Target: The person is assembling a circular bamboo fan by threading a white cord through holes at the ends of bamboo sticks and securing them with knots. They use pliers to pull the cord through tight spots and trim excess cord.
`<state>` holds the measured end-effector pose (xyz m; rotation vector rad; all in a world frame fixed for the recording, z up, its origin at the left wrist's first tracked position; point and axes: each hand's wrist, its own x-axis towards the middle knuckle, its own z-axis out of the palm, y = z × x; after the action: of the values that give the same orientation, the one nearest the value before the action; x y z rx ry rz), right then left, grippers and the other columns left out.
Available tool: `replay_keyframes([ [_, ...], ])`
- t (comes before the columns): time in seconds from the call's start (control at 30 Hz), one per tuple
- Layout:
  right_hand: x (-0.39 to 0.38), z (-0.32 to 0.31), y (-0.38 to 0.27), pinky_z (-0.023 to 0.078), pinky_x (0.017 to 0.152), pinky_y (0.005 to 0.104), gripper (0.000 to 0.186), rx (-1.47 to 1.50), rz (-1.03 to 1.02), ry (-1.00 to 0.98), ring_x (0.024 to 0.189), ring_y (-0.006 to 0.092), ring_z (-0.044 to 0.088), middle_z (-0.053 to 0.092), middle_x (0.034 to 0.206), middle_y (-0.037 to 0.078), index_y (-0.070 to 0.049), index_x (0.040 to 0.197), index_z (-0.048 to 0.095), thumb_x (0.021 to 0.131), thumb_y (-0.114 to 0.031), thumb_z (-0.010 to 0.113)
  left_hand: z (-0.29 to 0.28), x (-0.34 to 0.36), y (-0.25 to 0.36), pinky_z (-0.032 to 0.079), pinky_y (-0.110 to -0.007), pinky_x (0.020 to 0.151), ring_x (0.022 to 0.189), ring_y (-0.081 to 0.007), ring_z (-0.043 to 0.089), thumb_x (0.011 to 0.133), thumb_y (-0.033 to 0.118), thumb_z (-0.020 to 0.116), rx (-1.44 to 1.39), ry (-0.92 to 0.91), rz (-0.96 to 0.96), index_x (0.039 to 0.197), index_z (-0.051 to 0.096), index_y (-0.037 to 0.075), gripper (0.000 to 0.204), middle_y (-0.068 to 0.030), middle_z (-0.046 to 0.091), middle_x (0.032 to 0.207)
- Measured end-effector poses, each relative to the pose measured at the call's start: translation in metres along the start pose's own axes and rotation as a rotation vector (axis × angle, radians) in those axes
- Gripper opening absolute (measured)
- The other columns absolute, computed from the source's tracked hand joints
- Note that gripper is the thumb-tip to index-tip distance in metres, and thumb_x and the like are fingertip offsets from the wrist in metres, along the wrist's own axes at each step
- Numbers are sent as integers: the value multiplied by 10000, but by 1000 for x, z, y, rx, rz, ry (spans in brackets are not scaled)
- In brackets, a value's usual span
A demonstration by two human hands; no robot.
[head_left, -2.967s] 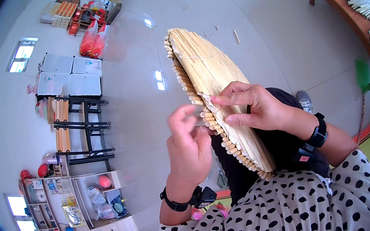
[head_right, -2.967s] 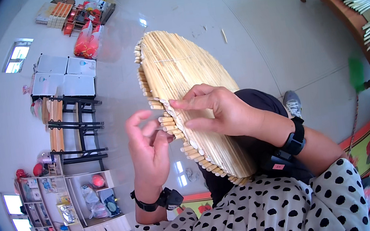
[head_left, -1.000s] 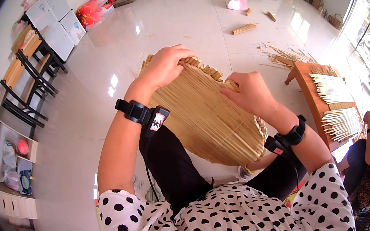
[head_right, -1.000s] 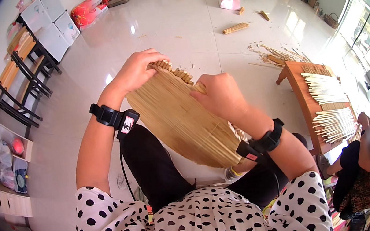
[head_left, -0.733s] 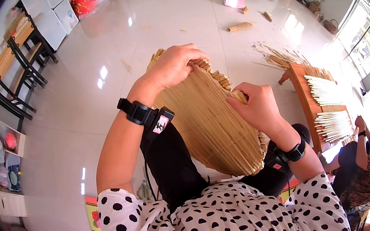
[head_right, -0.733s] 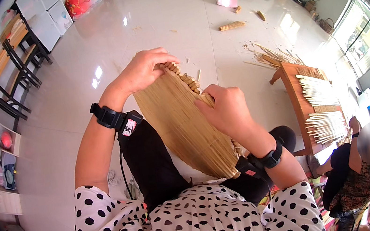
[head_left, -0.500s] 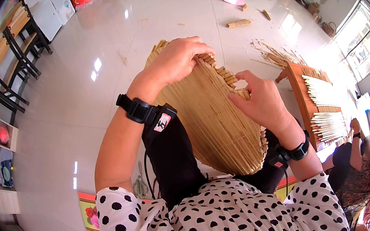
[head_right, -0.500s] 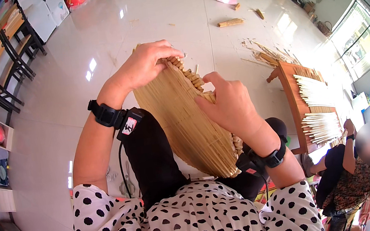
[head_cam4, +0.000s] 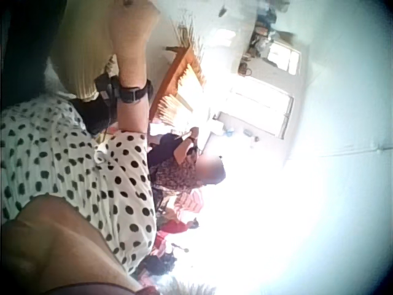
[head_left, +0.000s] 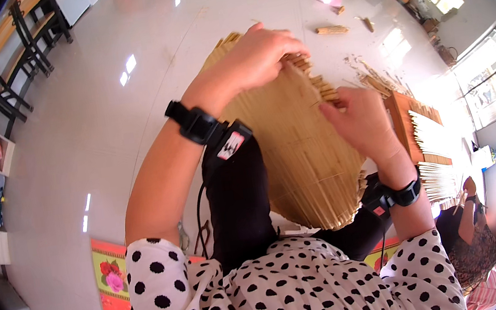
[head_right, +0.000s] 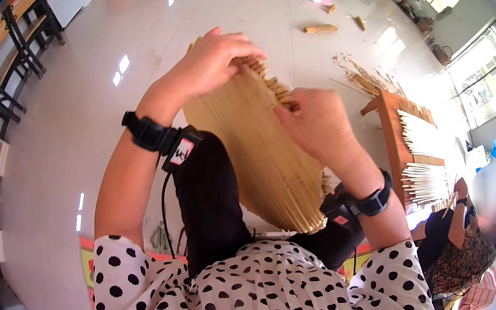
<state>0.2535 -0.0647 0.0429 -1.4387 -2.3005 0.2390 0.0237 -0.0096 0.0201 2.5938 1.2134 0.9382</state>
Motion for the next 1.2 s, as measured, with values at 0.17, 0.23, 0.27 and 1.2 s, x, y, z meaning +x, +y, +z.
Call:
replay_keyframes([
  [0.17, 11, 0, 8, 502, 618, 429, 327, -134, -5, 30, 679, 361, 669, 668, 739, 220, 28, 848, 693, 818, -298, 701, 2, -33, -24, 468, -374, 934, 1021, -267, 614, 829, -1, 639, -21, 243, 2, 1166, 656, 120, 358, -59, 644, 1074],
  [0.23, 14, 1, 11, 499, 623, 395, 343, -123, 0, 24, 681, 314, 682, 675, 749, 216, 25, 873, 698, 830, -316, 699, 2, -75, -45, 487, -377, 904, 1011, -287, 618, 840, 19, 640, -7, 300, -112, 1175, 653, 106, 347, -83, 648, 1071],
  [0.27, 18, 2, 17, 499, 635, 380, 343, -87, 51, -21, 698, 288, 686, 687, 765, 206, 19, 893, 701, 842, -320, 699, -1, -110, -57, 496, -382, 886, 999, -297, 622, 845, 29, 638, 32, 288, -222, 1180, 651, 100, 343, -95, 652, 1068],
  [1.2, 28, 11, 3, 479, 575, 325, 300, 56, 83, 26, 560, 218, 593, 619, 638, 163, 45, 771, 640, 795, -244, 717, 324, -512, 23, 538, -497, 808, 960, -388, 625, 860, 205, 580, -88, -455, -1373, 1039, 659, 101, 221, -185, 565, 1064],
])
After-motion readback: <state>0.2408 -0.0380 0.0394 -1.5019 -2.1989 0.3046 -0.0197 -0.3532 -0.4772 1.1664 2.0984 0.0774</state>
